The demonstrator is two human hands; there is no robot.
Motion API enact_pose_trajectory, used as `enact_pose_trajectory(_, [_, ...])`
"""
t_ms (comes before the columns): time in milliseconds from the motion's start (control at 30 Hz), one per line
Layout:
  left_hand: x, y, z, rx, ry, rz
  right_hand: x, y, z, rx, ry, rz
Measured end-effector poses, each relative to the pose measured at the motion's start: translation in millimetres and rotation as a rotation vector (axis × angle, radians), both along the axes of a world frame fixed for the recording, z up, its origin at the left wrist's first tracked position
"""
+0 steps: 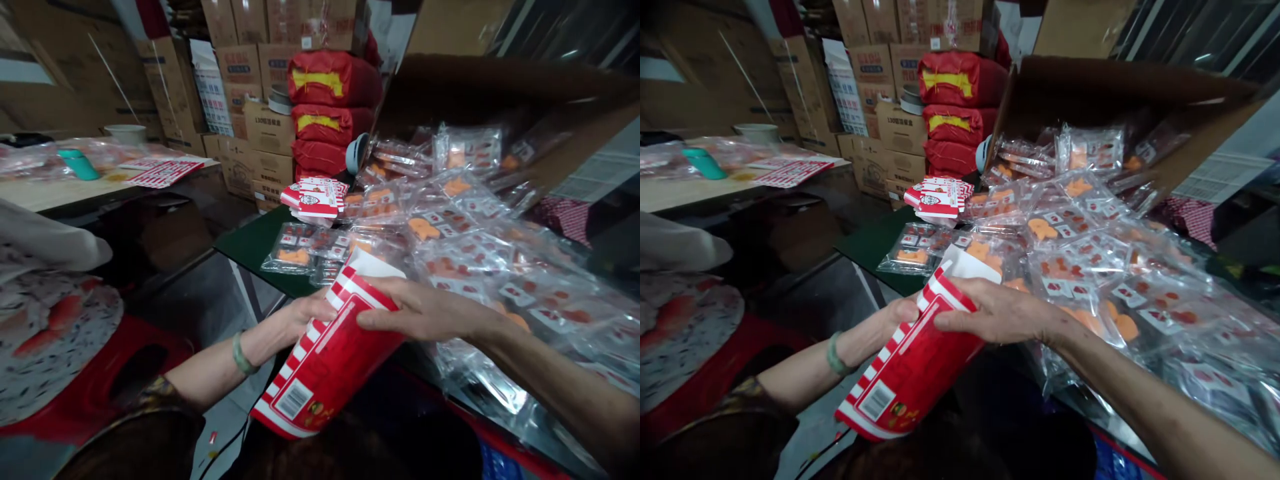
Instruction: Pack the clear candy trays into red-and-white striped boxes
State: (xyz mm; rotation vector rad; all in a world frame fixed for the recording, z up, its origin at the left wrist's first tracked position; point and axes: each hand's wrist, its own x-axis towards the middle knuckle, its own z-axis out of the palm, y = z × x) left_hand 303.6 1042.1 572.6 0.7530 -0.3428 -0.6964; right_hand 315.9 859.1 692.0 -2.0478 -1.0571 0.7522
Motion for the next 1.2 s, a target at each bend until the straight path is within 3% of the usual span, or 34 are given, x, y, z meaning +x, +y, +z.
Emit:
enact_pose_trajectory(133, [19, 11, 24.6, 0.145, -0.119, 0.138, 8, 0, -10.2, 0.097, -0.208, -0.202])
enact_pose_trajectory(267, [28, 25, 44.2, 0.303, -0.419, 0.546, 10, 2, -30.4, 0.395, -0.730, -0.570])
enact_pose_trajectory(333, [26, 29, 46.0, 0.265, -0.464, 0.674, 9, 4, -46.0, 0.572, -0.737, -0.752])
enact_pose_trajectory(400, [19, 26, 39.5, 0.166, -0.436, 0.653, 6, 6, -63.7, 0.717, -0.467, -0.782])
enact_pose_trajectory(467, [11, 19, 25.7, 0.085, -0.386, 0.584, 0, 10, -81.4, 0.777, -0.157, -0.665])
enact_pose_trajectory(533, [4, 9, 8.1, 0.056, -0.332, 0.536, -9, 15, -97.0, 0.757, -0.029, -0.548])
enact_pose_trajectory(633, [-1, -1, -17.6, 0.070, -0.340, 0.520, -25, 22, -116.0, 0.718, -0.053, -0.585])
enact_pose_trajectory(767, [-4, -6, -45.2, 0.139, -0.520, 0.771, -46, 23, -136.1, 0.693, -0.061, -0.910])
enact_pose_trajectory(867, [-15, -12, -59.3, 0.344, -0.629, 0.846, -56, 15, -152.0, 0.617, -0.141, -1.082])
enact_pose_trajectory(1000, [-30, -20, -62.8, 0.614, -0.763, 0.751, -64, -8, -172.3, 0.519, -0.213, -0.994])
enact_pose_trajectory(1200, [-28, -39, -64.0, 0.632, -0.716, 0.617, -78, -29, -174.6, 0.604, -0.164, -0.855])
